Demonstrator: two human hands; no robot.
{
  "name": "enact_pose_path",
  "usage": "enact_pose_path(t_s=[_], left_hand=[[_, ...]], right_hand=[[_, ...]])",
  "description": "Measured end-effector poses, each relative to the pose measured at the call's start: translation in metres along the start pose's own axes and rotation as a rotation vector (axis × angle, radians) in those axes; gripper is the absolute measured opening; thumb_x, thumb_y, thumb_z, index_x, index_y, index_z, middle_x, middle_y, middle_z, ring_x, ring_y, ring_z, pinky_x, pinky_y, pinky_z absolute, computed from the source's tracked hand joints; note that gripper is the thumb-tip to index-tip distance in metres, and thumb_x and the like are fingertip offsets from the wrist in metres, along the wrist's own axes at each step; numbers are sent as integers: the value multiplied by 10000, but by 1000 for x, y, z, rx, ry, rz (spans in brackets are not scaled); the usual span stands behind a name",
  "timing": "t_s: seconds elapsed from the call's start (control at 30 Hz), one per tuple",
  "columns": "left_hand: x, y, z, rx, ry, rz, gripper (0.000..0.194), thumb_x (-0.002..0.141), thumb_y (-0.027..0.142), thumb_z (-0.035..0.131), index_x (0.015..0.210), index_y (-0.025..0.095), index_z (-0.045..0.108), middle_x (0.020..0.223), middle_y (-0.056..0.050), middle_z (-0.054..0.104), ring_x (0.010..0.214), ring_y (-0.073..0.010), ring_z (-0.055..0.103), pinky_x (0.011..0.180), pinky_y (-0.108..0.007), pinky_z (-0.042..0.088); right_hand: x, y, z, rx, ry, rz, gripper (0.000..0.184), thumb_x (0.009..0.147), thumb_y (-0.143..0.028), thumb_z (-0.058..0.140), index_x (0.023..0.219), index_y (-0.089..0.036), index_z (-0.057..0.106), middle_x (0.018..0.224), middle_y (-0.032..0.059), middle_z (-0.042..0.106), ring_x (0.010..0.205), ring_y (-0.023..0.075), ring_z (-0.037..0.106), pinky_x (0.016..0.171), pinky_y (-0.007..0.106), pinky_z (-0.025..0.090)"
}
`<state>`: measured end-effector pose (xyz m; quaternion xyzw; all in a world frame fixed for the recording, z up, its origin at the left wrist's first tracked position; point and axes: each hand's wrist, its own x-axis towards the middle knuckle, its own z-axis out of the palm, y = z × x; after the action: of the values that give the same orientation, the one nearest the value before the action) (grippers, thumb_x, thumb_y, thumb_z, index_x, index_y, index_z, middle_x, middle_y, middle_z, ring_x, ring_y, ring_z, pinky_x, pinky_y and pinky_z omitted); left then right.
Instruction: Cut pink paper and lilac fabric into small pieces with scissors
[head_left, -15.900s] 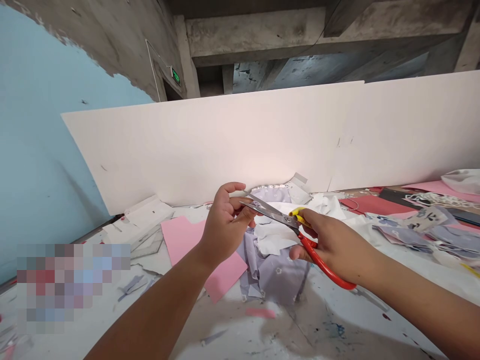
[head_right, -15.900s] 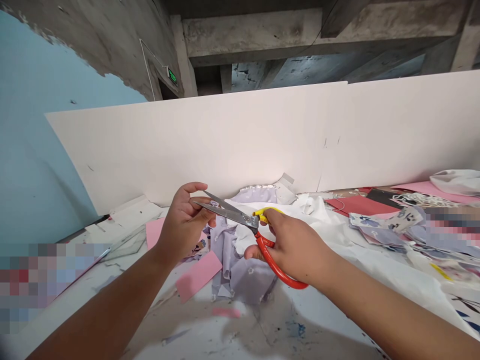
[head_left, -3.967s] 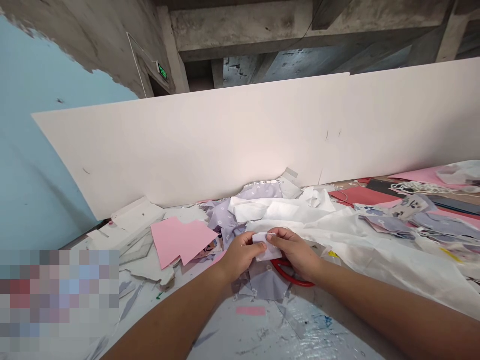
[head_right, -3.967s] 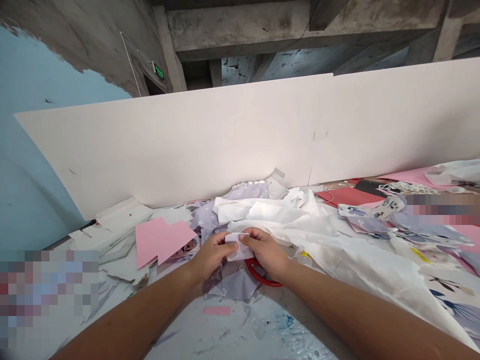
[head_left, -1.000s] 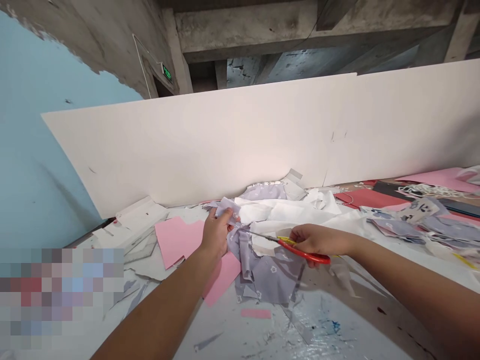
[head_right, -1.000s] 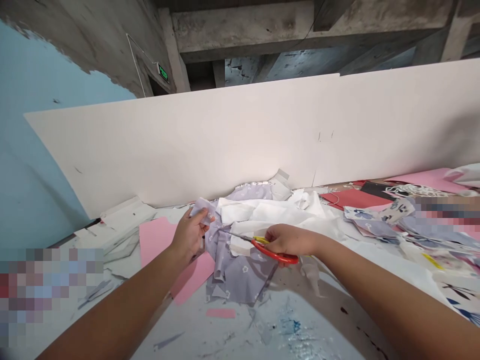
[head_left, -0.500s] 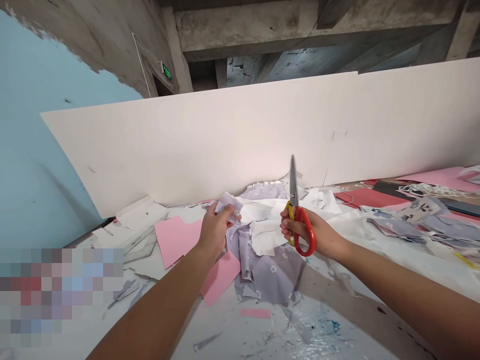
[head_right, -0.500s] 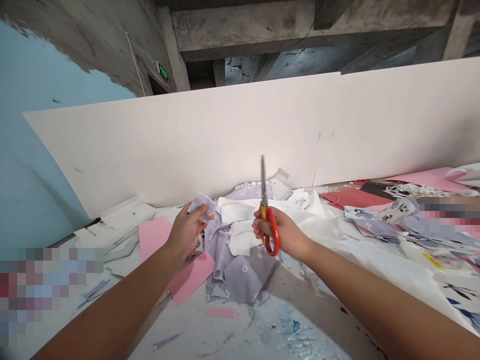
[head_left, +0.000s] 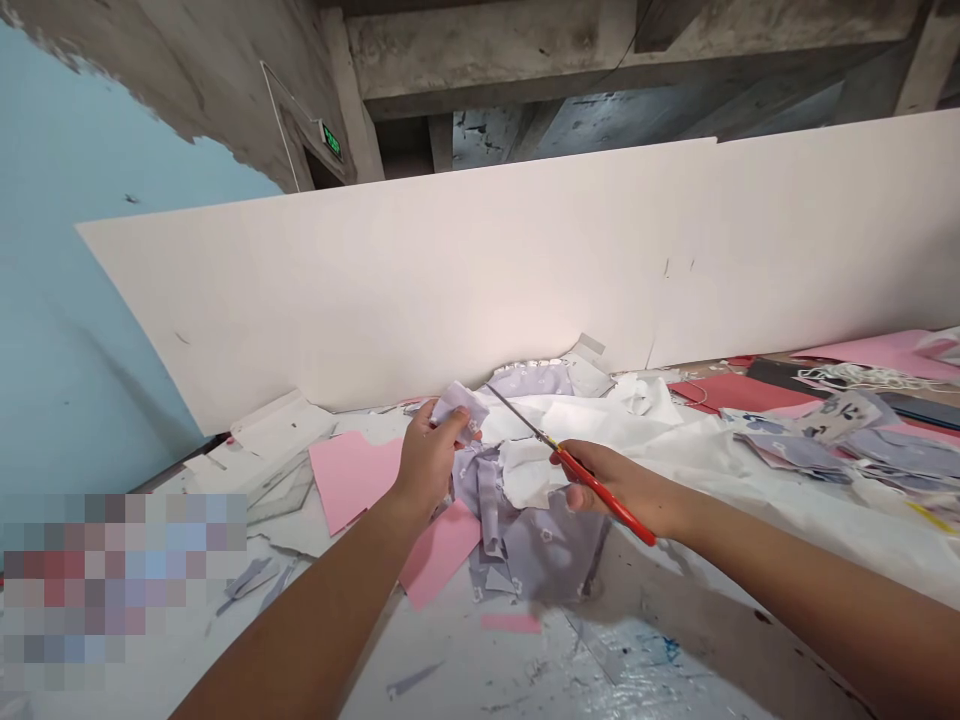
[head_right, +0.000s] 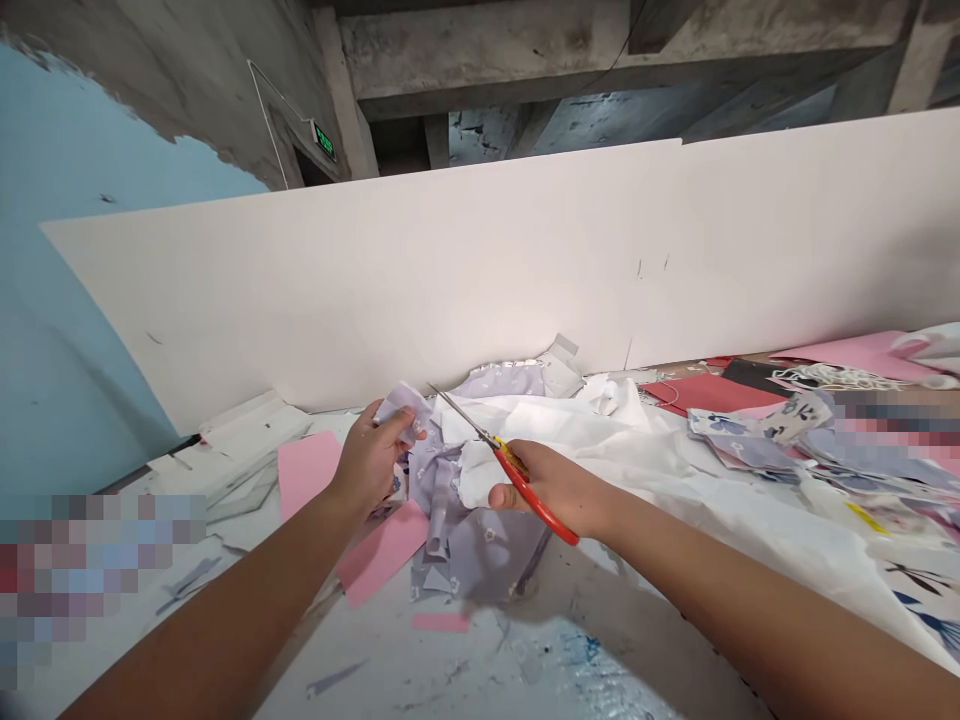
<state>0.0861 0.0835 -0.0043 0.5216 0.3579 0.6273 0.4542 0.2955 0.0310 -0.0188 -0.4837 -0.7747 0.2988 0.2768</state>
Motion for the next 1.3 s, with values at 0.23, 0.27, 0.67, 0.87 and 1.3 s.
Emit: enact_pose_path(t_s=[0.23,0.27,0.67,0.87,1.3], left_hand=[[-3,0,1,60,8,20,265,621,383,610,772,171,560,647,-7,580,580,-144,570,523,-239,418],[-3,0,1,63,2,25,271,621,385,609,782,171,565,656,-9,583,590,-147,574,529,-243,421],[-6,0,3,82,-10,10,254,623,376,606,772,174,565,615,0,584,562,-133,550,539,-239,418],[-6,-6,3,140,-39,31,286,639,391,586,825,173,570,634,-6,598,597,-143,561,539,-232,410],[-7,-11,1,186,-99,46,305,678,423,559,886,201,570,649,-19,624,619,-167,573,533,-245,409]], right_hand=[[2,-3,4,-92,-9,-24,340,681,-491,520,654,-196,355,613,-48,326,528,91,273,478,220,259],[2,-2,4,-99,-7,-23,340,682,-487,521,647,-196,349,609,-49,327,526,90,271,477,218,255],[2,1,7,-137,36,-23,332,718,-459,498,613,-193,329,583,-56,291,516,84,225,462,215,214],[1,-2,8,-157,34,-19,323,706,-437,523,608,-193,335,585,-56,297,519,86,239,471,216,226],[3,-1,9,-137,53,-22,327,714,-465,504,608,-190,363,576,-53,309,512,85,253,471,216,235]])
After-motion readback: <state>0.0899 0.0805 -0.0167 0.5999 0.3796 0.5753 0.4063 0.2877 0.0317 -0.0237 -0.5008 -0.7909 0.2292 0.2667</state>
